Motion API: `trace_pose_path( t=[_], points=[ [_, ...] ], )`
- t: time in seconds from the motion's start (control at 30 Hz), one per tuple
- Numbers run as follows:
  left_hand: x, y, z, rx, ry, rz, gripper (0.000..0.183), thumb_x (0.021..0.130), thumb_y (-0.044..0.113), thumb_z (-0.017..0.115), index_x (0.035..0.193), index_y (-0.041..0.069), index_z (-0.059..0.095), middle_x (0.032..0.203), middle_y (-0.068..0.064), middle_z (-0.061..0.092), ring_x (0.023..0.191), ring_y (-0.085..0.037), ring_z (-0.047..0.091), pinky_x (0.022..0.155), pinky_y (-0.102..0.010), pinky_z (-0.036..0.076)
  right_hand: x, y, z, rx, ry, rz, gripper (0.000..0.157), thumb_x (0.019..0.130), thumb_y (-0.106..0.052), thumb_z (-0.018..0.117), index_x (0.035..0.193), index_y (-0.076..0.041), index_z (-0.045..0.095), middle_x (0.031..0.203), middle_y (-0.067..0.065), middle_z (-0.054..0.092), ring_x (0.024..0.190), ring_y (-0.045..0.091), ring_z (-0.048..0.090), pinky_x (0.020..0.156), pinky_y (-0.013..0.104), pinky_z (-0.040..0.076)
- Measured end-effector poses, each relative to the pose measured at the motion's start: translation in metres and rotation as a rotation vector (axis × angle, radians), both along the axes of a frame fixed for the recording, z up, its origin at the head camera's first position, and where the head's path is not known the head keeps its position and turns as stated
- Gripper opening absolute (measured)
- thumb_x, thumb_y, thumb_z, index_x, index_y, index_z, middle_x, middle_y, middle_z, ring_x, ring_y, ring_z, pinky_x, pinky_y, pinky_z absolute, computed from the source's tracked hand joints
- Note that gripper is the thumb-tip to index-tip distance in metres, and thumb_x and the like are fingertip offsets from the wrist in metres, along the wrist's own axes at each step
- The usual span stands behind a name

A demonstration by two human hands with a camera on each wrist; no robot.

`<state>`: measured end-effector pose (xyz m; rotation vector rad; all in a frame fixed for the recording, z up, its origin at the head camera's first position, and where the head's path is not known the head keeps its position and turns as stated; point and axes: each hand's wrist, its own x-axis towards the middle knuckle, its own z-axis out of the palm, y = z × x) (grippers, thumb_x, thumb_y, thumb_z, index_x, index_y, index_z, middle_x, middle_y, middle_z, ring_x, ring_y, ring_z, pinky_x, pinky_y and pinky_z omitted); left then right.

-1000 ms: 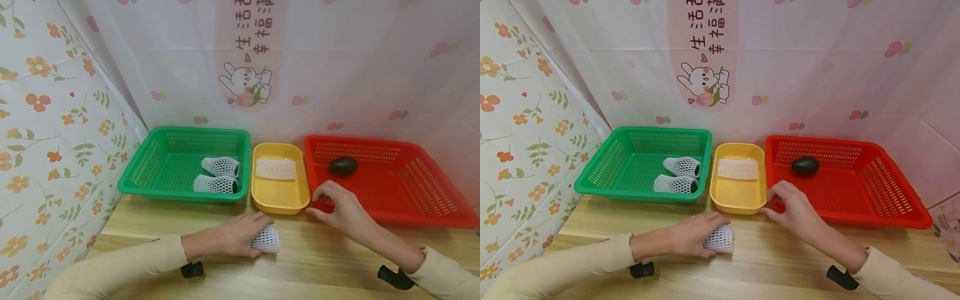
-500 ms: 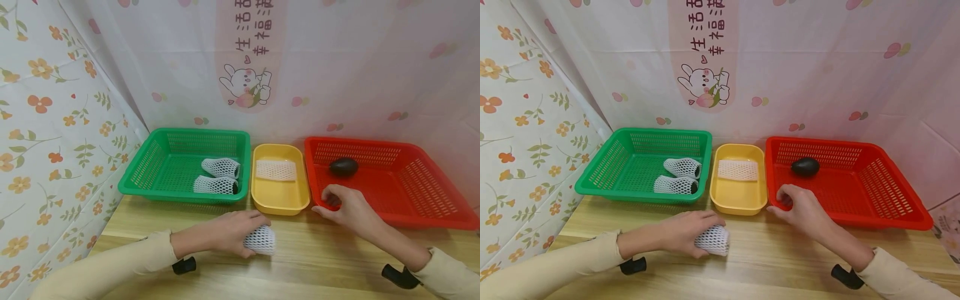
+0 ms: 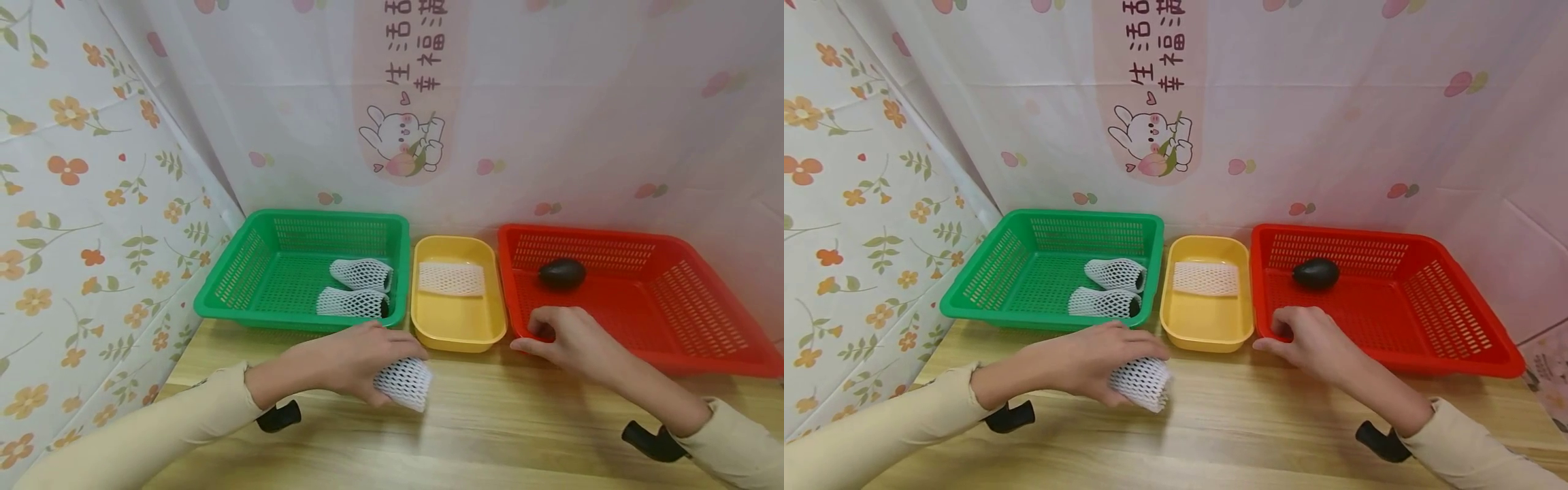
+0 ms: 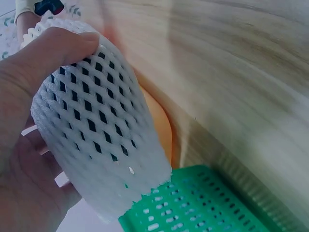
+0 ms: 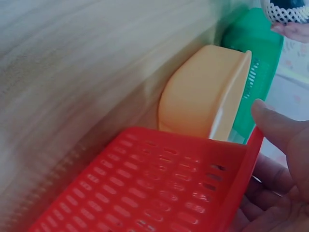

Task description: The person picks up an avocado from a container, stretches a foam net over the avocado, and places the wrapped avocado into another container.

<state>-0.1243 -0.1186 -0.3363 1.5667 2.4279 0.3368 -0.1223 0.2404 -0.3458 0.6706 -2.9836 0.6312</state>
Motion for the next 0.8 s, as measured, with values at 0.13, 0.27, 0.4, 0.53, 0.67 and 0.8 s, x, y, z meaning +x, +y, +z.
trace_pose_path(
  t=[0.13,0.27,0.4,0.53,0.67,0.8],
  points=[
    [0.000,-0.007,0.005,0.006,0.057,0.023,0.068,0.078,0.033,0.088,0.136,0.019,0.056,0.128,0.007,0.058,0.113,-0.007,0.052,0.096,-0.037,0.040,0.000,-0.001,0.002,0.010,-0.003,0.003,0.031,0.078,-0.027,0.090,0.072,-0.020,0.060,0.061,-0.010,0.047,0.058,0.011,0.043,0.051,0.027,0.038],
    [0.001,-0.013,0.012,0.014,0.049,0.056,0.067,0.079,0.033,0.088,0.136,0.020,0.056,0.129,0.007,0.059,0.112,-0.008,0.054,0.095,-0.040,0.040,0.000,-0.001,0.001,0.006,-0.001,0.010,0.032,0.079,-0.030,0.089,0.072,-0.020,0.060,0.062,-0.010,0.046,0.058,0.011,0.042,0.051,0.027,0.036],
    [0.000,-0.019,0.018,0.021,0.072,0.083,0.067,0.079,0.036,0.087,0.136,0.020,0.057,0.130,0.006,0.059,0.111,-0.011,0.056,0.093,-0.041,0.040,0.000,-0.001,0.001,0.007,0.005,0.013,0.033,0.079,-0.033,0.089,0.073,-0.020,0.059,0.063,-0.010,0.045,0.058,0.010,0.041,0.052,0.027,0.036],
    [-0.001,-0.024,0.024,0.038,0.097,0.094,0.067,0.080,0.038,0.087,0.136,0.019,0.057,0.131,0.005,0.059,0.111,-0.012,0.056,0.091,-0.040,0.040,0.000,-0.001,0.002,0.006,-0.003,0.004,0.033,0.079,-0.033,0.089,0.072,-0.020,0.059,0.062,-0.009,0.045,0.058,0.010,0.041,0.052,0.027,0.036],
    [-0.001,-0.031,0.029,0.068,0.127,0.096,0.066,0.078,0.035,0.087,0.135,0.018,0.058,0.129,0.005,0.060,0.110,-0.012,0.057,0.089,-0.041,0.041,0.001,-0.001,0.003,-0.002,-0.016,0.004,0.033,0.080,-0.033,0.088,0.073,-0.019,0.059,0.063,-0.009,0.046,0.058,0.011,0.041,0.051,0.027,0.036],
    [-0.001,-0.039,0.033,0.090,0.161,0.107,0.067,0.077,0.031,0.088,0.135,0.017,0.058,0.130,0.004,0.059,0.112,-0.014,0.058,0.089,-0.045,0.043,0.001,-0.001,0.003,0.002,-0.024,-0.006,0.033,0.079,-0.031,0.089,0.072,-0.020,0.059,0.062,-0.009,0.046,0.057,0.011,0.042,0.051,0.027,0.036]
  ],
)
